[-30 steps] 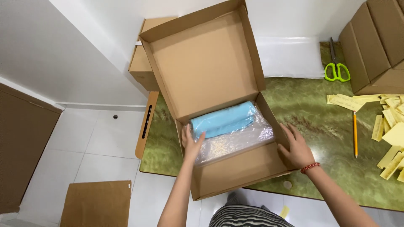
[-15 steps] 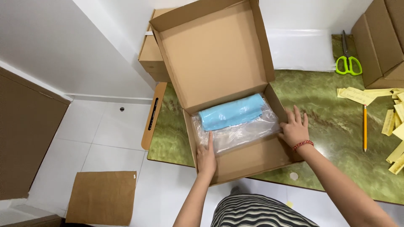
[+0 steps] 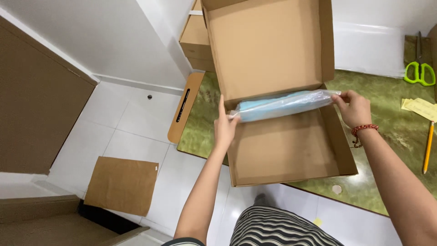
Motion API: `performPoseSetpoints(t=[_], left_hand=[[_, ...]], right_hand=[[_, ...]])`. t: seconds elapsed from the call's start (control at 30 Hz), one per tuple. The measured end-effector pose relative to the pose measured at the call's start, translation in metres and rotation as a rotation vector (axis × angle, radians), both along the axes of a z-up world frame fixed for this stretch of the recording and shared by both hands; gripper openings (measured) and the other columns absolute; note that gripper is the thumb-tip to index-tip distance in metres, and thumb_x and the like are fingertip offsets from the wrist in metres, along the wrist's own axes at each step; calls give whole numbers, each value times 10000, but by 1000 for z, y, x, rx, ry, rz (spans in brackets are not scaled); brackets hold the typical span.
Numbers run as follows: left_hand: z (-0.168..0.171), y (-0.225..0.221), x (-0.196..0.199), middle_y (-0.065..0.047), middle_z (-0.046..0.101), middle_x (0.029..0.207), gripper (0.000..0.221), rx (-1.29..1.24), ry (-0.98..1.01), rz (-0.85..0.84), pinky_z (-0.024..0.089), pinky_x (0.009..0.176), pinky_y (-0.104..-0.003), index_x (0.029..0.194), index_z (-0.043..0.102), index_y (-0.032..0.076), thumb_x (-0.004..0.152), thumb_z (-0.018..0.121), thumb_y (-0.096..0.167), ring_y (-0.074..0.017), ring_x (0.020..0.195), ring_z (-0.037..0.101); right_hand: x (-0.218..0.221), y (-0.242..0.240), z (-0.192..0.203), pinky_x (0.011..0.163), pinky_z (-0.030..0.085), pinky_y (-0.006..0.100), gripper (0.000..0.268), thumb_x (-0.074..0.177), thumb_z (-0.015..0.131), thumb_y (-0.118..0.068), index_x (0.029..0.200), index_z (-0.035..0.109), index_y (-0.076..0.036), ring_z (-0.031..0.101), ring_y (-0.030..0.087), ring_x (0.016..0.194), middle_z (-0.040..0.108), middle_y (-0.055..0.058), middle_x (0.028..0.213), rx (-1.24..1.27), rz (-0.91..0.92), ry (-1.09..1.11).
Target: The recorder is unboxing a blue garment, removing it from a plastic bag inside a cardboard box, and handling packaging ribbons.
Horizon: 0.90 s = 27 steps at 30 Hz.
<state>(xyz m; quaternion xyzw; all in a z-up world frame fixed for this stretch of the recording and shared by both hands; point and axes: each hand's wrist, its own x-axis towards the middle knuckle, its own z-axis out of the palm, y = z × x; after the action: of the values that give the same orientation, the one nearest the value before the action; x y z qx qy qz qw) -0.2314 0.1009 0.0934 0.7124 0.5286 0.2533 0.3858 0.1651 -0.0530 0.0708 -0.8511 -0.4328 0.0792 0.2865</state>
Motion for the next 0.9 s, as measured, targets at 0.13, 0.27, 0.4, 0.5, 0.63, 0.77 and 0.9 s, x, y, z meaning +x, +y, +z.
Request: performPoseSetpoints(t=[0.13, 0.27, 0.4, 0.5, 0.63, 0.77, 0.9], left_hand=[[23, 11, 3, -121, 831, 1013, 858, -69, -233, 39, 610, 788, -350, 1661, 298, 182, 935, 751, 125, -207, 894, 798], [40, 3, -1, -99, 828, 965, 454, -142, -633, -110, 509, 755, -225, 1455, 557, 54, 1019, 668, 118, -125, 842, 755], [39, -21, -12, -154, 770, 1172, 449, -220, -674, -135, 656, 863, -296, 1431, 607, 81, 992, 698, 83, -208, 965, 795], [36, -47, -21, -119, 735, 1242, 425, -260, -708, -141, 597, 718, -241, 1416, 623, 73, 996, 689, 62, -185, 916, 787], [24, -90, -33, -138, 745, 1257, 465, -292, -706, -110, 622, 695, -243, 1441, 620, 74, 982, 683, 34, -176, 928, 781], [6, -161, -48, -134, 689, 1433, 597, -339, -663, -5, 636, 832, -257, 1552, 501, 20, 982, 670, 85, -165, 1074, 729], [-53, -237, -67, -150, 681, 1419, 878, -524, -757, 102, 621, 663, -268, 1704, 150, 168, 990, 642, 31, -215, 979, 760]], right_hand=[[2, 7, 22, 737, 580, 404, 252, 1169, 687, -142, 1203, 689, 108, 743, 296, 878, 778, 227, 1036, 133, 2, 58], [2, -5, 42, 549, 541, 323, 260, 1276, 576, -189, 1227, 668, 49, 705, 201, 683, 726, 115, 819, 137, -65, 171], [0, -38, 66, 705, 627, 329, 301, 1267, 570, -254, 1269, 709, 13, 696, 198, 723, 701, 136, 879, 119, -138, 466], [-5, -72, 83, 825, 583, 293, 339, 1218, 630, -299, 1308, 702, 20, 638, 162, 870, 672, 111, 1011, 146, -127, 576], [-16, -126, 89, 661, 487, 273, 309, 1164, 652, -239, 1347, 708, 4, 579, 153, 794, 667, 112, 1002, 111, -53, 658], [-38, -191, 80, 711, 479, 260, 298, 1132, 625, -203, 1356, 688, -16, 577, 132, 812, 660, 85, 986, 39, -81, 838], [-40, -275, 15, 689, 500, 263, 309, 1105, 606, -121, 1364, 678, 30, 630, 174, 801, 721, 144, 1059, -31, -78, 953]])
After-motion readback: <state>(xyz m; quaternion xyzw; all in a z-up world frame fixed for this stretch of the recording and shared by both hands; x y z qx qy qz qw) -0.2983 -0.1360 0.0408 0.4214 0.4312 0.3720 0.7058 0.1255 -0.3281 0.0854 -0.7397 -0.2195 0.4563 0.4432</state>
